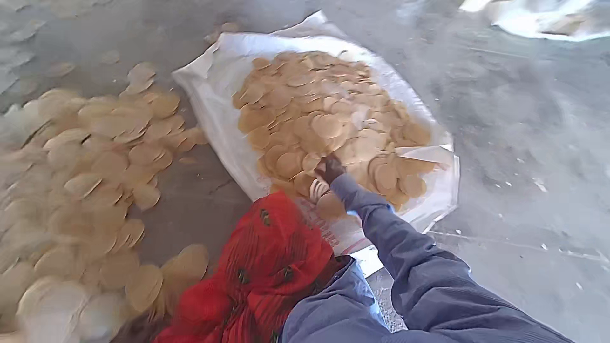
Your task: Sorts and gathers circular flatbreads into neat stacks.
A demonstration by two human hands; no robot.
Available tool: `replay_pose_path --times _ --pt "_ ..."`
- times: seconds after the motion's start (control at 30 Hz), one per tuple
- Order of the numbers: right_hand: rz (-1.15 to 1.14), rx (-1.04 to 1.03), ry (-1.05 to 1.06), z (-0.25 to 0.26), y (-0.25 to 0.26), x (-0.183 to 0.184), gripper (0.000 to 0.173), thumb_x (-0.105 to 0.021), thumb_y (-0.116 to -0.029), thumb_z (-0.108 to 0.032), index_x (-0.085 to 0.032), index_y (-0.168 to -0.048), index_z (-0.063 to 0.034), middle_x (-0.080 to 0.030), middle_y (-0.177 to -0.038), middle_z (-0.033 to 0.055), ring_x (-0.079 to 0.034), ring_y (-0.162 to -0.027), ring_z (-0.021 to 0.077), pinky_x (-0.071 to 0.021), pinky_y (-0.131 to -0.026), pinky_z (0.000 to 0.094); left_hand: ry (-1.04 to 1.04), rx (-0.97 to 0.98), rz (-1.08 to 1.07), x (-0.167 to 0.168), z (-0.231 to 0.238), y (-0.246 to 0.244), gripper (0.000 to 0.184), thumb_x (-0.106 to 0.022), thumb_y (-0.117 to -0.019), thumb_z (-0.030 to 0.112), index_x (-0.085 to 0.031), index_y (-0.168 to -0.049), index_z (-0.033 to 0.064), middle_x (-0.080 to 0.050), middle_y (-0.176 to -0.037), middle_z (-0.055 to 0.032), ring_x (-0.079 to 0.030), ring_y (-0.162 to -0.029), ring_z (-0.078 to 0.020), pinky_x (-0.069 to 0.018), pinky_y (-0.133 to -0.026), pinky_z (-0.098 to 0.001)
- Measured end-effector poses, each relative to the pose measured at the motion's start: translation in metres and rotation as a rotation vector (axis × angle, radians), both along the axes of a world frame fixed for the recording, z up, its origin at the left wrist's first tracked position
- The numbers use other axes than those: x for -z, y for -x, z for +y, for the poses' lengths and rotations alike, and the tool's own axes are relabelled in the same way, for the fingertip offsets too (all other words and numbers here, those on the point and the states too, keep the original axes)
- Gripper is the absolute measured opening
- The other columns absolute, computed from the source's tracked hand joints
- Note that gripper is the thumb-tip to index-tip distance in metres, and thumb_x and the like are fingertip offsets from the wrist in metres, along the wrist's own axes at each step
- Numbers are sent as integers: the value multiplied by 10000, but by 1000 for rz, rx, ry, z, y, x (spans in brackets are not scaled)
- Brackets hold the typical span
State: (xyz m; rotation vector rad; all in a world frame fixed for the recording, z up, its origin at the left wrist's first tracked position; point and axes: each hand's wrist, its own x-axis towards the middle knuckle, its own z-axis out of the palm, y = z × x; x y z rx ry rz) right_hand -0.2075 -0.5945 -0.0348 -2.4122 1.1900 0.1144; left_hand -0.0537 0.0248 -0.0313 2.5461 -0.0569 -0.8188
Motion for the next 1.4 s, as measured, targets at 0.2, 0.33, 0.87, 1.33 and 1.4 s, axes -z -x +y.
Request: replay_pose_path --times 0.2,0.33,0.87,1.33,1.4 --pt "-363 -320 -167 88 -118 -67 504 -610 -1031 -302 -551 -1420 14 -578 -1408 290 -558 -1312 449 -412 -1106 610 -274 98 105 -10 -33 3 708 -783 -921 328 -511 -1427 -86 -518 -1448 -328 -492 -1373 -478 -377 -1154 -623" --pt "-197 -783 -355 214 -173 -66 483 -617 -1033 -340 -583 -1390 -17 -645 -1312 251 -632 -1212 414 -475 -1049 618 -420 34 110 4 -49 10 982 -869 -779 424 -394 -1501 -43 -470 -1474 -326 -503 -1337 -500 -446 -1059 -674" --pt "124 -1086 -160 369 -201 36 679 -923 -731 -348 -629 -1210 35 -645 -1187 288 -607 -1166 475 -489 -963 657 -194 -700 61 10 -11 -74 954 -814 -838 541 -433 -1510 -19 -409 -1542 -314 -346 -1467 -489 -369 -1100 -692" --pt "103 -785 -734 362 -210 38 385 -853 -824 -163 -725 -1153 -10 -704 -1090 207 -661 -1019 340 -505 -900 576 137 -594 -20 19 -10 -80 482 -865 -818 145 -666 -1206 -59 -642 -1272 -290 -597 -1243 -422 -447 -1073 -602" --pt "41 -706 -678 353 -214 30 384 -817 -856 -211 -711 -1164 -8 -685 -1105 231 -646 -1035 370 -500 -898 607 262 -678 -126 10 -3 -82 530 -847 -813 62 -624 -1276 -65 -622 -1302 -297 -592 -1251 -415 -456 -1079 -584"
